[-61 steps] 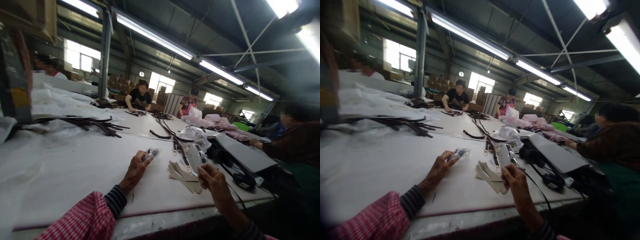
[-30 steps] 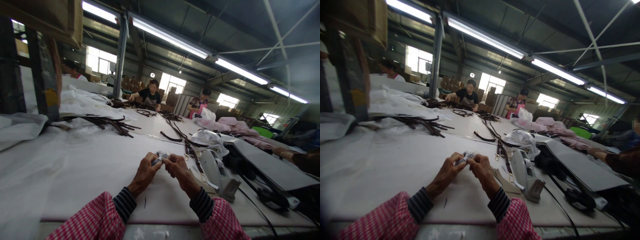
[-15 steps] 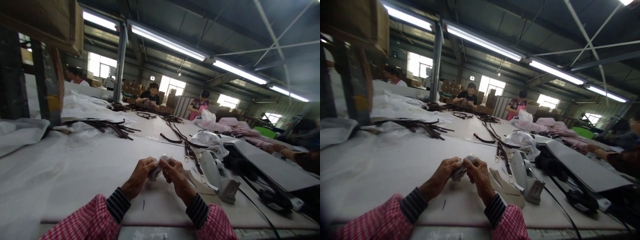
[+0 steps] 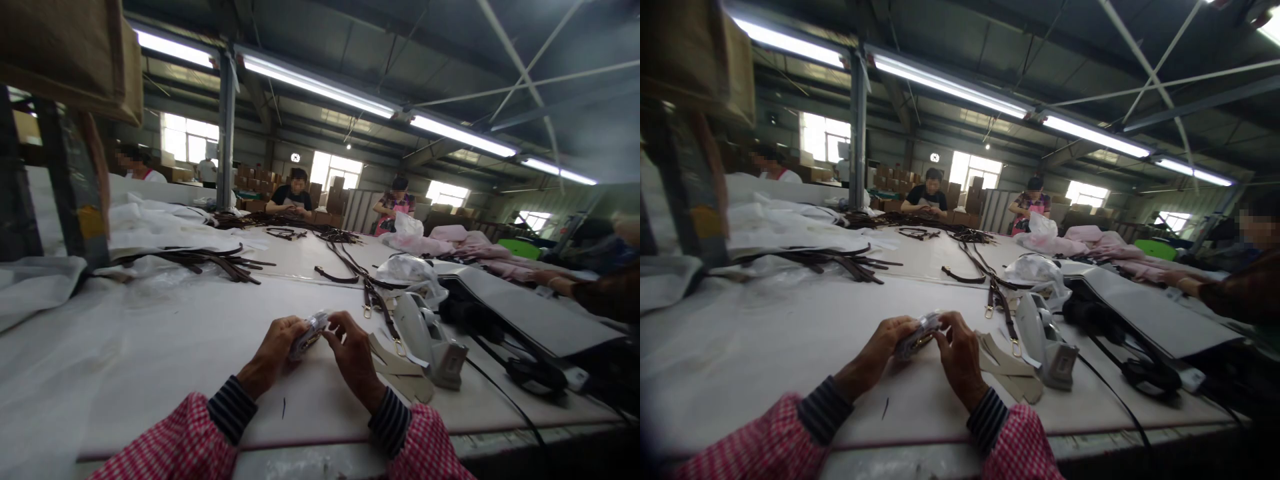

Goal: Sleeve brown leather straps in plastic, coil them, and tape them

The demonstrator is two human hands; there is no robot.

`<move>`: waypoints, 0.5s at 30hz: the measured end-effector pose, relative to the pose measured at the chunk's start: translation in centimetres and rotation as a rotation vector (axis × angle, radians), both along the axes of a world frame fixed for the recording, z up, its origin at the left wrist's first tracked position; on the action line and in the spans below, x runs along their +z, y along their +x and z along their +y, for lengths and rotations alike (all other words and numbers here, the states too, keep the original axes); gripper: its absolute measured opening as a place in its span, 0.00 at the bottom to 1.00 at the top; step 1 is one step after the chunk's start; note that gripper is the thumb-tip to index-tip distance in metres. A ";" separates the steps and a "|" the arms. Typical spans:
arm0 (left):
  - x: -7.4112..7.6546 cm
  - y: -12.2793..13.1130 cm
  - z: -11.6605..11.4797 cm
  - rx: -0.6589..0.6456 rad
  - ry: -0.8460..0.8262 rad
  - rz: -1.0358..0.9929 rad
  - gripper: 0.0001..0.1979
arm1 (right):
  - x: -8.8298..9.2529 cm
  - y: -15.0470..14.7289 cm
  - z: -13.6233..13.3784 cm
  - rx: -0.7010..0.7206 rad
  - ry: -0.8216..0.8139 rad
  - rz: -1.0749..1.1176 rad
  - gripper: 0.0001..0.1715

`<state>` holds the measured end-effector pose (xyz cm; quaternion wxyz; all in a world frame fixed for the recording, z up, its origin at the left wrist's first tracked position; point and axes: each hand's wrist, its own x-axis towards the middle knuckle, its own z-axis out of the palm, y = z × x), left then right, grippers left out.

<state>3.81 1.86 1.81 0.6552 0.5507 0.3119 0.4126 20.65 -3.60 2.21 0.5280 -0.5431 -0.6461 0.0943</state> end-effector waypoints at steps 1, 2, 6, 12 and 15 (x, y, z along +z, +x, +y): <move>0.0 0.0 -0.1 -0.008 0.012 0.016 0.19 | 0.6 0.1 -0.3 -0.043 0.079 -0.223 0.08; 0.0 0.0 -0.1 -0.015 0.026 0.032 0.19 | 1.1 0.2 -0.7 -0.058 0.129 -0.432 0.10; 0.2 -0.3 -0.4 -0.052 0.150 0.109 0.18 | 2.4 0.4 -1.6 -0.037 0.147 -0.903 0.12; 0.9 -0.3 -1.1 -0.082 0.453 0.301 0.14 | 2.0 -0.2 -2.9 -0.072 0.126 -1.113 0.15; 0.7 0.0 -2.2 -0.087 0.675 0.432 0.12 | 1.9 -0.4 -3.6 -0.056 0.065 -1.091 0.15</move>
